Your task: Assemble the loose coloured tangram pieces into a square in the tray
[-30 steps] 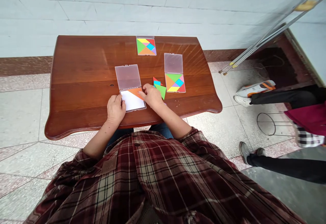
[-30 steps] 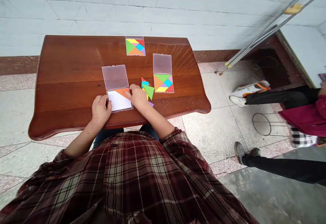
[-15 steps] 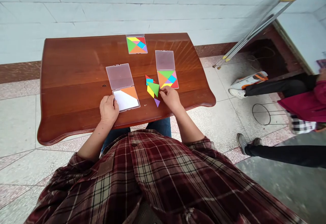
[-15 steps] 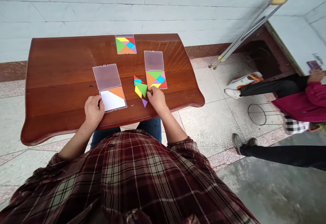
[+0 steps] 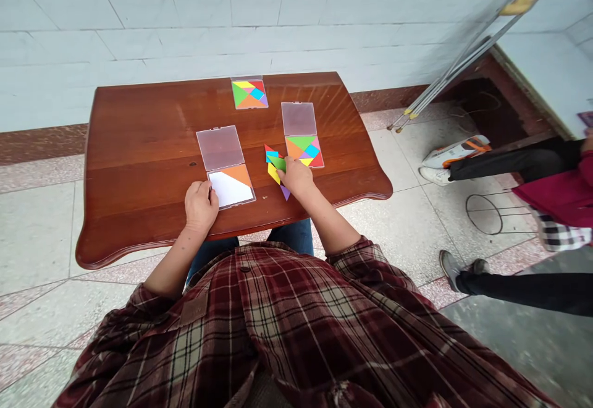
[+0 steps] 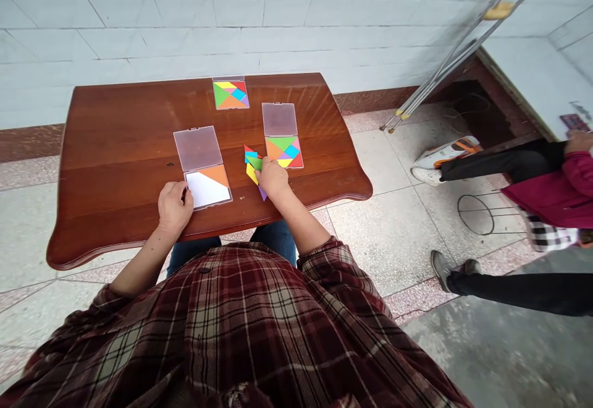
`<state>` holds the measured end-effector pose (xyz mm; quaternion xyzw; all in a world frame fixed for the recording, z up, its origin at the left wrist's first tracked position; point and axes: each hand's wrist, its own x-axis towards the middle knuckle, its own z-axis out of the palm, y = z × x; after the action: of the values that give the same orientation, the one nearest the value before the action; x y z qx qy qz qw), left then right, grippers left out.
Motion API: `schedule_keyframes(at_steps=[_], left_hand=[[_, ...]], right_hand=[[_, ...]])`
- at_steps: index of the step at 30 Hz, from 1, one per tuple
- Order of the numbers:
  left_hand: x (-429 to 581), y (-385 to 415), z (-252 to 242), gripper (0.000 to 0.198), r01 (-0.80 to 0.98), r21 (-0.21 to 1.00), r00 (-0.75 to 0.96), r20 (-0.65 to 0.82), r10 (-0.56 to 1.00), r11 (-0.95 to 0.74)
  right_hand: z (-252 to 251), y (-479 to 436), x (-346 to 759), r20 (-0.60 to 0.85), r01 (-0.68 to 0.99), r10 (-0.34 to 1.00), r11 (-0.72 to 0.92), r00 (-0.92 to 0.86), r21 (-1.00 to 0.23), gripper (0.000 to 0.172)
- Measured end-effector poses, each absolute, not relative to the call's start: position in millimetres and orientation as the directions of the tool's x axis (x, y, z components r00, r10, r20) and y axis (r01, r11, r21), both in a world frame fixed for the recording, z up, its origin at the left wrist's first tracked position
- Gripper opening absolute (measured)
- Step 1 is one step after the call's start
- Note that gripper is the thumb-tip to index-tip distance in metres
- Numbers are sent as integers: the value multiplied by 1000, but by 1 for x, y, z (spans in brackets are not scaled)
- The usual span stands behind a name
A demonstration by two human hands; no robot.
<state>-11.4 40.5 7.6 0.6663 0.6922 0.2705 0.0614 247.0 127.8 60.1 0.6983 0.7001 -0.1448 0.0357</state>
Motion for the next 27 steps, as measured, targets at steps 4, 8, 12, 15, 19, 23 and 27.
schedule_keyframes(at_steps=[4,8,12,15,19,23,27], left_hand=[[-11,40,8,24,890,454,-99,269,958,-36],[-11,40,7,23,890,454,-98,281,955,-42],[-11,40,7,24,894,446,-93,281,955,-44],[-10,40,8,26,896,443,-92,264,960,-36],[-10,39,10,25,888,458,-92,250,964,-34],[-10,39,10,23,879,476,-107,256,961,-28],[-10,40,9,24,882,470,-100,250,963,-30]], right_hand=[[61,129,246,-259,994,965,19,-46,-105,35],[59,127,246,-241,997,969,42,-58,-72,36],[60,126,251,-238,997,970,41,-55,-62,33],[62,127,256,-241,998,969,30,-43,-57,33],[64,128,263,-241,998,970,4,-18,-60,34],[72,128,271,-201,995,980,-21,2,-93,29],[84,125,276,-156,977,988,-39,6,-210,19]])
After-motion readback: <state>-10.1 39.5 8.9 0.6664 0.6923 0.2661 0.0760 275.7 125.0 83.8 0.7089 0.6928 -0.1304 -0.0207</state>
